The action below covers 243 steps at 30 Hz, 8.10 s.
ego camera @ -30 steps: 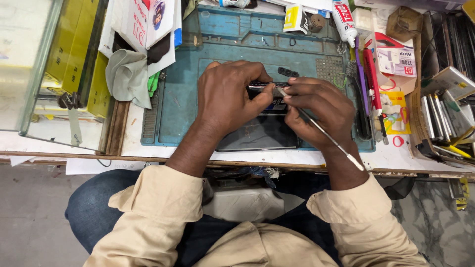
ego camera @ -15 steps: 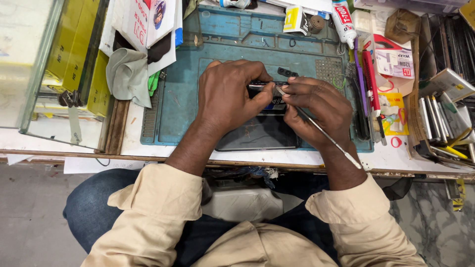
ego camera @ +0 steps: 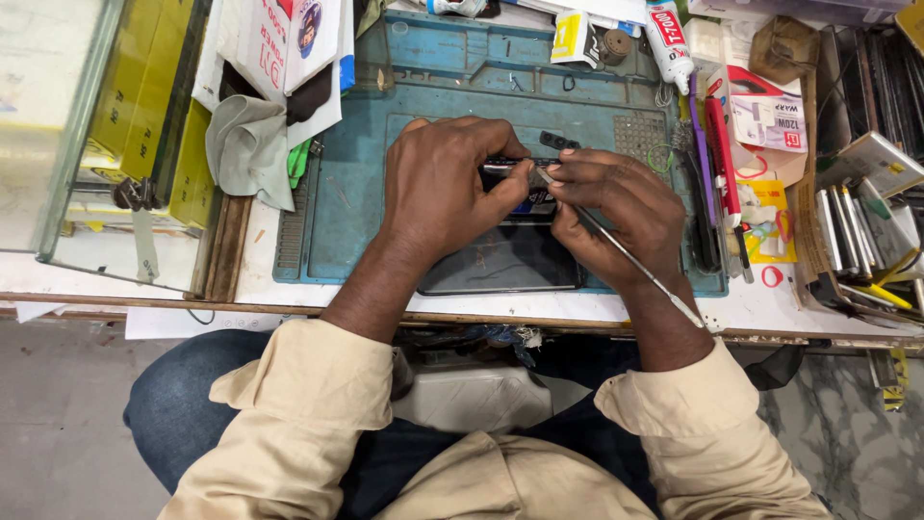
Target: The person uses a screwdriver to remove screws from the internal frame of a disassembled smartphone. They carefully unscrew fasteners around the motherboard and camera module area while holding the device steady.
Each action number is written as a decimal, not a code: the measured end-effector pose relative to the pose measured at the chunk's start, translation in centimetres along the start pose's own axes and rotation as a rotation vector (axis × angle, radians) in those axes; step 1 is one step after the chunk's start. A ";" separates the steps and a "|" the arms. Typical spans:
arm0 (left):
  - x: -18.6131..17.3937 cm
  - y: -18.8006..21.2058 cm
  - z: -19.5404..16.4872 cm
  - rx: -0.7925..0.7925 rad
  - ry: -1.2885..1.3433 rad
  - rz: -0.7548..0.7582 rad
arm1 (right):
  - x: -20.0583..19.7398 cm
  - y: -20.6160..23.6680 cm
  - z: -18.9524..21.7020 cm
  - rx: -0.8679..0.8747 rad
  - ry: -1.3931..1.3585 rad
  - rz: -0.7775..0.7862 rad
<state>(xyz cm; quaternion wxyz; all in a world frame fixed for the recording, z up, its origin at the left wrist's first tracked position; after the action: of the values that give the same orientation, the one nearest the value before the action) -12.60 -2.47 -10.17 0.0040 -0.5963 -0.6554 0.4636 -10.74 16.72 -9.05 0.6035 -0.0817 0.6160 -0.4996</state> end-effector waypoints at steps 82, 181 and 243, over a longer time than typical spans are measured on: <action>-0.3 0.1 0.6 -0.015 0.082 0.045 | 0.9 -1.0 1.1 -0.082 0.072 -0.005; -1.6 1.7 1.7 -0.178 0.320 0.028 | 1.4 -2.1 2.4 -0.157 0.065 0.046; -2.2 1.7 2.1 -0.158 0.451 0.066 | -4.1 4.0 -3.0 0.640 0.067 0.083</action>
<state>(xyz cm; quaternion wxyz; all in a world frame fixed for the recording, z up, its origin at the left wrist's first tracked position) -11.84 -5.70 -11.20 0.0885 -0.7044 -0.6522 0.2657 -10.09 23.12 -9.84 0.5978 0.1539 0.4502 -0.6452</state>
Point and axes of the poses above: each hand's wrist, its own y-axis away from the middle knuckle, its own x-axis out of the palm, z = x × y, the point moved 4 cm from there along -y, towards the middle knuckle, and after that the axes turned 2 degrees about y, right-handed, at the moved point
